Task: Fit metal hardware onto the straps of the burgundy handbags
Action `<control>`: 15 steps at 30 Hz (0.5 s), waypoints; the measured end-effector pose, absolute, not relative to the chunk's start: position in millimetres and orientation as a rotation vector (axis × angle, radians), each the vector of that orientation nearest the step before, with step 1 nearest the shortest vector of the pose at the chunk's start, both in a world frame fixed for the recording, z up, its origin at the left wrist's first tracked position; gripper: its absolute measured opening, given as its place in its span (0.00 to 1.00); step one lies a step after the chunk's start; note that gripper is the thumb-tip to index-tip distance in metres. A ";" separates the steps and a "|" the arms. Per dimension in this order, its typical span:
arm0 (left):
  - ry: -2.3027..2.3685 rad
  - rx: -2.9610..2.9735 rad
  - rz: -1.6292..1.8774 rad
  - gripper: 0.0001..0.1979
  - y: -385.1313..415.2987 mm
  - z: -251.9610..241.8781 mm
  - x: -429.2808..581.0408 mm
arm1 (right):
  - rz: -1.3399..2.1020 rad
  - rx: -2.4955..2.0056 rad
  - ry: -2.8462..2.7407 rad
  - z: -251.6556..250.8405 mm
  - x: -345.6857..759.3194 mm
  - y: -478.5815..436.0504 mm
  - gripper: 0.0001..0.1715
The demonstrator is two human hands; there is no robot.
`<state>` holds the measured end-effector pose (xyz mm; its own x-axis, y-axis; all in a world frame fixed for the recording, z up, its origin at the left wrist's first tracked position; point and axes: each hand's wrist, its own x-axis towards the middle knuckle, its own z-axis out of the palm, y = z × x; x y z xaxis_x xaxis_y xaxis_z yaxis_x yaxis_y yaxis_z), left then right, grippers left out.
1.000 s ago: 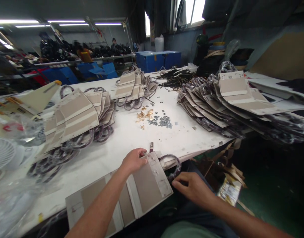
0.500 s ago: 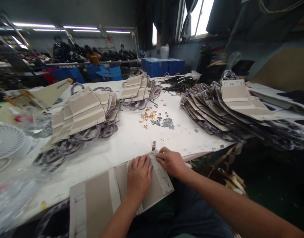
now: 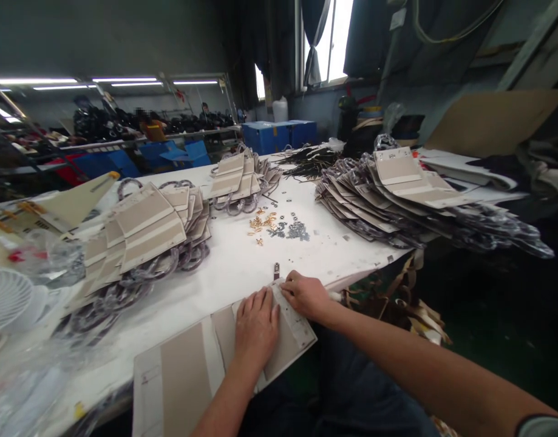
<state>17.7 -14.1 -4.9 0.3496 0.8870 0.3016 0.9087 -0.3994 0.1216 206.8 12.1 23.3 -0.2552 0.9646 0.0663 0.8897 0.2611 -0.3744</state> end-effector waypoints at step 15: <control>-1.530 -2.389 -0.464 0.21 -7.8 -18.5 9.9 | 0.241 -1.664 -2.268 11.5 200.1 13.0 0.16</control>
<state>9.9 -7.8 -18.5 0.3924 0.8262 0.4043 0.9115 -0.4082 -0.0505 200.1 13.0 11.5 -0.2724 0.9498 0.1537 0.8963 0.3086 -0.3185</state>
